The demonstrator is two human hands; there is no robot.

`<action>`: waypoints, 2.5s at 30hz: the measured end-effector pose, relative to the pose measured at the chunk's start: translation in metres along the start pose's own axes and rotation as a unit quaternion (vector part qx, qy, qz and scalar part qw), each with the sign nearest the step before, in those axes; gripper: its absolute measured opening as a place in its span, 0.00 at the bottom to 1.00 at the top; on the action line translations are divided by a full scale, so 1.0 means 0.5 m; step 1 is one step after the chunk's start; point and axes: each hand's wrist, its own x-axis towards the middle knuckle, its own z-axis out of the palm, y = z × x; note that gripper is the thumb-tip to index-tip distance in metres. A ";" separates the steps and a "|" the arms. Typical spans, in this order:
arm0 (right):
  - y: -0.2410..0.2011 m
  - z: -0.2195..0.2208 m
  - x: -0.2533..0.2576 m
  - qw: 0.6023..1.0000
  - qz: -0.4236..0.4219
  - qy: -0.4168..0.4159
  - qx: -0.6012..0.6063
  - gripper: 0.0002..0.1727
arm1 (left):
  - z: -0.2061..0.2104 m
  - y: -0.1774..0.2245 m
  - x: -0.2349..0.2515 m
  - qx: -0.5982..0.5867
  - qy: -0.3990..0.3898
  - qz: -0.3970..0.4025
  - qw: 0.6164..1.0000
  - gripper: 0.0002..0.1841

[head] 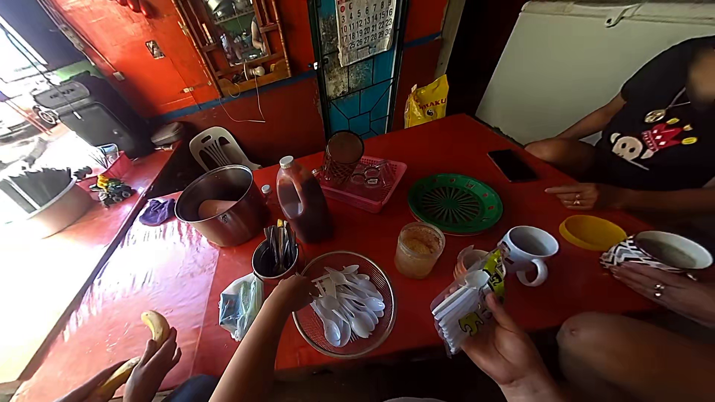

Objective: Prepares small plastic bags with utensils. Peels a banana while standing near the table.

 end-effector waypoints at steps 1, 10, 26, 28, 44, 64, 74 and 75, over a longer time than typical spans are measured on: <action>-0.001 -0.001 0.000 1.000 0.000 -0.002 0.002 0.24 | 0.000 0.000 0.002 0.009 0.000 -0.003 1.000 0.13; -0.002 -0.004 0.002 1.000 0.003 -0.006 0.007 0.24 | -0.002 0.031 0.034 0.192 0.044 -0.006 0.980 0.11; -0.006 -0.007 0.002 1.000 0.004 0.014 0.017 0.24 | -0.010 0.022 0.006 0.148 0.127 0.061 0.979 0.08; -0.006 -0.001 0.002 1.000 0.002 0.024 0.019 0.24 | -0.021 0.027 -0.021 0.104 0.231 0.120 0.960 0.08; 0.005 0.027 -0.005 1.000 -0.007 0.015 0.009 0.24 | -0.012 0.278 -0.161 -0.072 0.263 0.184 0.944 0.16; 0.018 0.051 -0.028 0.994 -0.089 0.065 -0.015 0.19 | 0.043 0.425 -0.146 0.003 0.330 0.119 0.936 0.15; 0.054 0.070 -0.043 0.998 -0.030 0.023 0.044 0.18 | 0.053 0.466 -0.111 -0.121 0.479 0.134 0.859 0.12; 0.052 0.067 -0.043 0.998 -0.025 0.024 0.056 0.17 | 0.055 0.464 -0.113 -0.138 0.481 0.156 0.852 0.13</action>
